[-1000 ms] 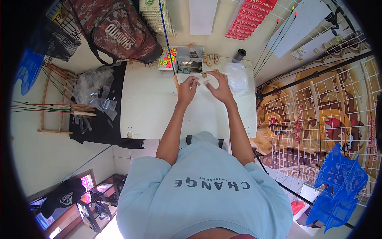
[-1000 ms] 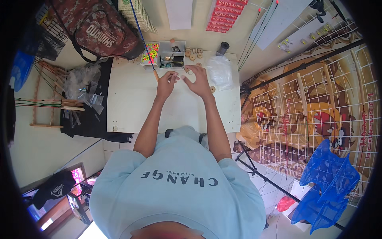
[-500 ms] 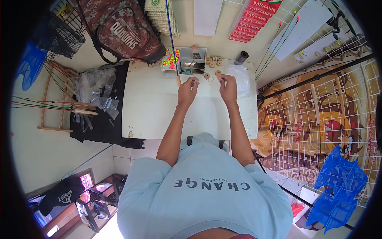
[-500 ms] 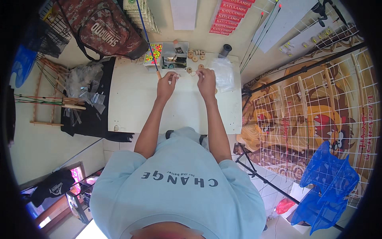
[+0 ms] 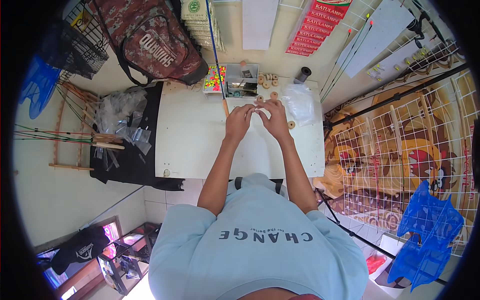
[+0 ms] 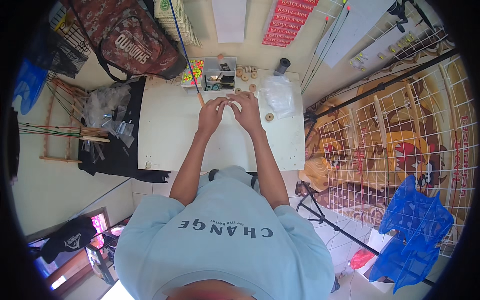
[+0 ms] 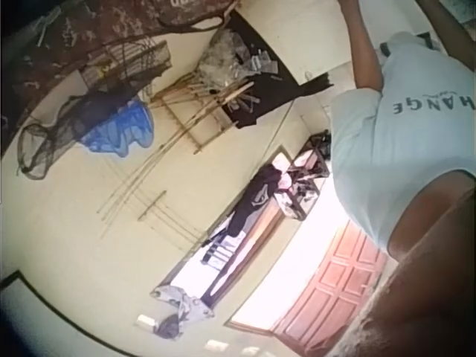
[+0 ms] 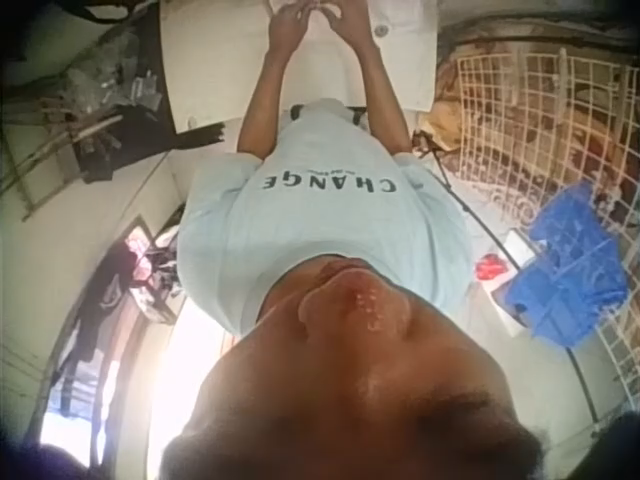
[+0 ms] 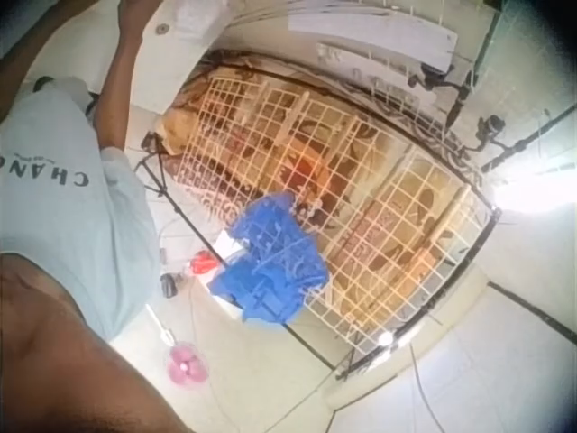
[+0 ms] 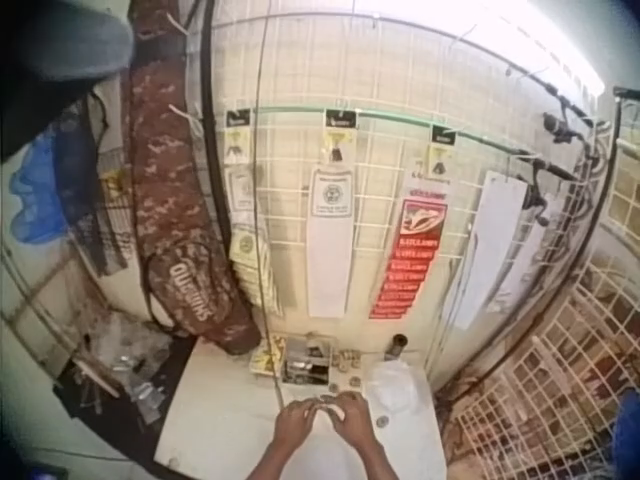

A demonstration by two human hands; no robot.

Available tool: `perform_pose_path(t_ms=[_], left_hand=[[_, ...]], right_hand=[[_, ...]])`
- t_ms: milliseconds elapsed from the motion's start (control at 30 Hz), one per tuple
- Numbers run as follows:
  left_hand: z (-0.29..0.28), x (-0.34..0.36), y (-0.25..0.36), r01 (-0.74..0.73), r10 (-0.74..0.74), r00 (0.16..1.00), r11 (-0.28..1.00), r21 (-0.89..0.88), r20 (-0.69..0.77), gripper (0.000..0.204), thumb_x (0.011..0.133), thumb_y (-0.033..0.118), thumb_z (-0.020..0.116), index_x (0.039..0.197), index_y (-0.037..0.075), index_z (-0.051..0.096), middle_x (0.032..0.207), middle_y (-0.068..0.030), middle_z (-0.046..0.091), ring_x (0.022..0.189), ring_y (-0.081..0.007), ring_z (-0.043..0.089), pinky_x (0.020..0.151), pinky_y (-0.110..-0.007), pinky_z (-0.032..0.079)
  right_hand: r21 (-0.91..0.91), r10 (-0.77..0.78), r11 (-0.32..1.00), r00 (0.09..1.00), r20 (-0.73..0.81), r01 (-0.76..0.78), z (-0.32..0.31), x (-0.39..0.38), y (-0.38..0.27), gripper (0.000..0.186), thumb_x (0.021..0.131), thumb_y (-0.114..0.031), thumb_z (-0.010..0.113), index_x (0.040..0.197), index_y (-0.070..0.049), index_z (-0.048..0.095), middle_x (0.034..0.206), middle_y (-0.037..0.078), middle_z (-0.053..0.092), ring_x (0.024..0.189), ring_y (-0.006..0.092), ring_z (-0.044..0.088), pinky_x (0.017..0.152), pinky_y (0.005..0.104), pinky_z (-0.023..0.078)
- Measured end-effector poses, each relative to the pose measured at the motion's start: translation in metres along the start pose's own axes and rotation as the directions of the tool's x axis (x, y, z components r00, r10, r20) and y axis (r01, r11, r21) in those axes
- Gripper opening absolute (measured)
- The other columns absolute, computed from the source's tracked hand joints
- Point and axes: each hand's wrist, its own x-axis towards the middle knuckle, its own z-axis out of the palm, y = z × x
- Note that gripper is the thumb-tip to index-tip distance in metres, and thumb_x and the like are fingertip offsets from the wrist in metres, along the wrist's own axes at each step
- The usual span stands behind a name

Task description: Attaching a rod guide to a fishing rod using thread and organizing rod parts.

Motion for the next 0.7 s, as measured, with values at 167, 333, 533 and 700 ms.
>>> perform_pose_path(t_ms=[167, 333, 533, 700], left_hand=[[-0.007, -0.005, 0.004, 0.014, -0.015, 1.0, 0.998, -0.061, -0.005, 0.014, 0.09, 0.017, 0.057, 0.099, 0.011, 0.067, 0.086, -0.0075, 0.067, 0.081, -0.0246, 0.061, 0.07, -0.036, 0.05], [-0.014, -0.008, 0.015, 0.113, -0.125, 0.99, 0.978, -0.173, -0.062, 0.014, 0.091, 0.015, 0.057, 0.098, 0.009, 0.067, 0.088, -0.0056, 0.068, 0.082, -0.0203, 0.063, 0.063, -0.031, 0.052], [-0.017, -0.008, 0.034, 0.178, -0.194, 0.98, 0.955, -0.239, -0.048, 0.015, 0.091, 0.017, 0.058, 0.1, 0.007, 0.066, 0.095, -0.0058, 0.069, 0.086, -0.0177, 0.065, 0.06, -0.028, 0.053], [-0.01, -0.011, 0.047, 0.187, -0.205, 0.979, 0.881, -0.435, 0.008, 0.021, 0.088, 0.017, 0.064, 0.107, 0.007, 0.067, 0.096, -0.0076, 0.07, 0.084, -0.0096, 0.063, 0.059, -0.022, 0.045]], right_hand=[[0.043, 0.087, 0.995, 0.995, -0.042, -0.085, 0.002, -0.006, 0.003, 0.008, 0.078, -0.012, 0.069, 0.085, -0.01, 0.071, 0.079, 0.005, 0.065, 0.087, 0.0246, 0.055, 0.082, 0.0368, 0.041], [0.207, 0.241, 0.956, 0.959, -0.146, -0.209, -0.004, -0.013, -0.003, 0.005, 0.076, -0.007, 0.069, 0.082, -0.008, 0.071, 0.077, 0.006, 0.066, 0.081, 0.0236, 0.058, 0.077, 0.0351, 0.043], [0.27, 0.279, 0.934, 0.949, -0.148, -0.233, -0.01, -0.021, -0.002, 0.006, 0.076, -0.004, 0.069, 0.081, -0.006, 0.071, 0.077, 0.006, 0.067, 0.077, 0.0224, 0.059, 0.075, 0.0334, 0.045], [0.379, 0.325, 0.885, 0.942, -0.085, -0.271, -0.016, -0.021, -0.017, 0.007, 0.078, -0.008, 0.07, 0.084, -0.006, 0.072, 0.079, 0.007, 0.068, 0.076, 0.0199, 0.059, 0.07, 0.0308, 0.046]])
